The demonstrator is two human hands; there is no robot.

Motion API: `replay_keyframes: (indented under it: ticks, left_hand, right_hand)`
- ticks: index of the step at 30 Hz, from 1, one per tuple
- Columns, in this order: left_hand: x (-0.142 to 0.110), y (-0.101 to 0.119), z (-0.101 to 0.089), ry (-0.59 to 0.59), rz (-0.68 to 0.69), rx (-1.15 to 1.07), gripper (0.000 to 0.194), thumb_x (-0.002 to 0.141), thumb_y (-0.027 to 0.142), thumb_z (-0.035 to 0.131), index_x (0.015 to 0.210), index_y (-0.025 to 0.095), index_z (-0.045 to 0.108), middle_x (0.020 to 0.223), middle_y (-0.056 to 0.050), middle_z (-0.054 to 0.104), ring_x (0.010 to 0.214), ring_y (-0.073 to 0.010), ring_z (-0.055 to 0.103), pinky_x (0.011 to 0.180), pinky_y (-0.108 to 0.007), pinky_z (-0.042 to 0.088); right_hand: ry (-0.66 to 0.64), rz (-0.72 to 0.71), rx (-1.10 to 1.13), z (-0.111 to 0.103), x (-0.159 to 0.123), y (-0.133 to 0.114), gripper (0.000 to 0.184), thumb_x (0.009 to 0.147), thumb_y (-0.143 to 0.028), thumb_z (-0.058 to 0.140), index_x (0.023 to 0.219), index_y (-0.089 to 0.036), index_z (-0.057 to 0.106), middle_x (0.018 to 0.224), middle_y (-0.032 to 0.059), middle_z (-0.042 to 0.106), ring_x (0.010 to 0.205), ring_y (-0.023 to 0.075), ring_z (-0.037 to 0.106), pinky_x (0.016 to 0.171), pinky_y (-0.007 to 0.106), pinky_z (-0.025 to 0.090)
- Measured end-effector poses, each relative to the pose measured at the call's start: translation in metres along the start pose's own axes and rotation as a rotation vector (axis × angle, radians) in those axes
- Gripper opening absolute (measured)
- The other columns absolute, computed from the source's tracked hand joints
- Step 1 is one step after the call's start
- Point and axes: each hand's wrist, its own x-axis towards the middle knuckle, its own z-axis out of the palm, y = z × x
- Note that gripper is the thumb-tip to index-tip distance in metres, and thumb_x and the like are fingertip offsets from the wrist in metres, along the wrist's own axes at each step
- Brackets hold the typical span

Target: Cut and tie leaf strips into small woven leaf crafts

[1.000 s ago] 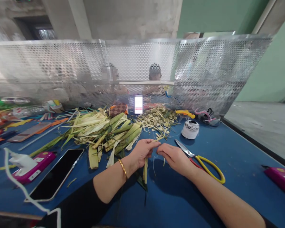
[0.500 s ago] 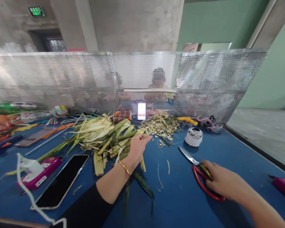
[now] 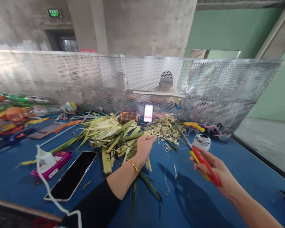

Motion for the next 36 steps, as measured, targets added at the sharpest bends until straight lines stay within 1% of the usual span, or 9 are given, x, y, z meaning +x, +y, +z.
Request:
replay_keyframes:
  ticks: [4, 6, 8, 10, 13, 18, 24, 28, 36]
  left_hand:
    - [0.0, -0.001, 0.001, 0.071, 0.015, -0.02, 0.025, 0.064, 0.035, 0.071, 0.059, 0.015, 0.055, 0.041, 0.008, 0.035, 0.041, -0.0051, 0.03, 0.042, -0.019, 0.023]
    - [-0.001, -0.001, 0.001, 0.079, 0.018, -0.028, 0.025, 0.062, 0.034, 0.071, 0.059, 0.015, 0.056, 0.042, 0.008, 0.037, 0.041, -0.0051, 0.03, 0.042, -0.019, 0.023]
    - [0.001, -0.002, 0.0, 0.078, 0.028, -0.021, 0.023, 0.062, 0.034, 0.071, 0.061, 0.015, 0.059, 0.044, 0.007, 0.041, 0.042, -0.0057, 0.032, 0.043, -0.019, 0.025]
    - [0.003, -0.005, 0.0, 0.088, 0.053, 0.012, 0.021, 0.062, 0.033, 0.071, 0.061, 0.015, 0.06, 0.047, 0.006, 0.045, 0.044, -0.0065, 0.035, 0.046, -0.02, 0.028]
    - [0.009, -0.01, -0.002, 0.126, 0.096, 0.091, 0.019, 0.061, 0.032, 0.07, 0.061, 0.014, 0.063, 0.053, 0.004, 0.052, 0.05, -0.0082, 0.042, 0.05, -0.021, 0.033]
    - [0.013, -0.013, -0.003, 0.156, 0.138, 0.186, 0.018, 0.063, 0.032, 0.068, 0.064, 0.014, 0.066, 0.057, 0.003, 0.057, 0.054, -0.0102, 0.047, 0.053, -0.021, 0.036]
    - [0.009, -0.009, -0.003, 0.176, 0.26, 0.347, 0.016, 0.07, 0.029, 0.062, 0.07, 0.014, 0.07, 0.064, 0.002, 0.063, 0.061, -0.0125, 0.053, 0.059, -0.022, 0.039]
    - [0.006, -0.008, -0.002, 0.173, 0.307, 0.438, 0.018, 0.073, 0.028, 0.058, 0.066, 0.014, 0.068, 0.061, 0.003, 0.061, 0.06, -0.0119, 0.052, 0.059, -0.021, 0.038]
    - [0.002, -0.006, 0.001, 0.195, 0.323, 0.524, 0.019, 0.073, 0.024, 0.056, 0.058, 0.015, 0.061, 0.055, 0.005, 0.051, 0.057, -0.0104, 0.046, 0.056, -0.021, 0.034]
  right_hand:
    - [-0.065, 0.056, 0.516, 0.034, 0.022, -0.025, 0.047, 0.051, -0.025, 0.083, 0.094, -0.02, 0.065, 0.071, -0.0027, 0.061, 0.057, 0.0097, 0.054, 0.061, 0.025, 0.05]
    - [-0.076, 0.101, 0.601, 0.049, 0.03, -0.022, 0.039, 0.056, -0.028, 0.084, 0.089, -0.02, 0.066, 0.061, -0.0055, 0.056, 0.052, 0.0079, 0.052, 0.063, 0.024, 0.053]
    - [-0.085, 0.156, 0.67, 0.059, 0.031, -0.011, 0.035, 0.061, -0.04, 0.082, 0.085, -0.02, 0.066, 0.062, -0.0045, 0.058, 0.049, 0.008, 0.051, 0.065, 0.028, 0.055]
    - [-0.122, 0.231, 0.66, 0.066, 0.026, 0.002, 0.038, 0.064, -0.051, 0.078, 0.083, -0.02, 0.066, 0.064, -0.0017, 0.062, 0.055, 0.0112, 0.058, 0.071, 0.03, 0.056]
    - [-0.192, 0.256, 0.666, 0.068, 0.013, 0.009, 0.044, 0.065, -0.057, 0.075, 0.091, -0.021, 0.067, 0.067, -0.001, 0.064, 0.057, 0.0121, 0.059, 0.076, 0.032, 0.056]
    - [-0.447, 0.302, 0.75, 0.067, 0.002, -0.007, 0.052, 0.077, -0.065, 0.058, 0.093, -0.016, 0.068, 0.061, -0.0017, 0.056, 0.037, 0.0056, 0.04, 0.048, 0.025, 0.049]
    - [-0.671, 0.407, 0.841, 0.066, 0.0, -0.009, 0.06, 0.085, -0.066, 0.044, 0.097, -0.013, 0.068, 0.061, -0.0025, 0.051, 0.034, 0.0027, 0.033, 0.039, 0.02, 0.043]
    - [-0.709, 0.41, 0.86, 0.066, -0.001, -0.006, 0.064, 0.086, -0.068, 0.037, 0.097, -0.013, 0.068, 0.061, -0.0022, 0.05, 0.033, 0.0025, 0.033, 0.039, 0.02, 0.043]
    - [-0.678, 0.394, 0.882, 0.067, -0.002, -0.008, 0.062, 0.087, -0.066, 0.038, 0.098, -0.012, 0.066, 0.062, -0.0025, 0.05, 0.034, 0.0024, 0.035, 0.037, 0.018, 0.043]
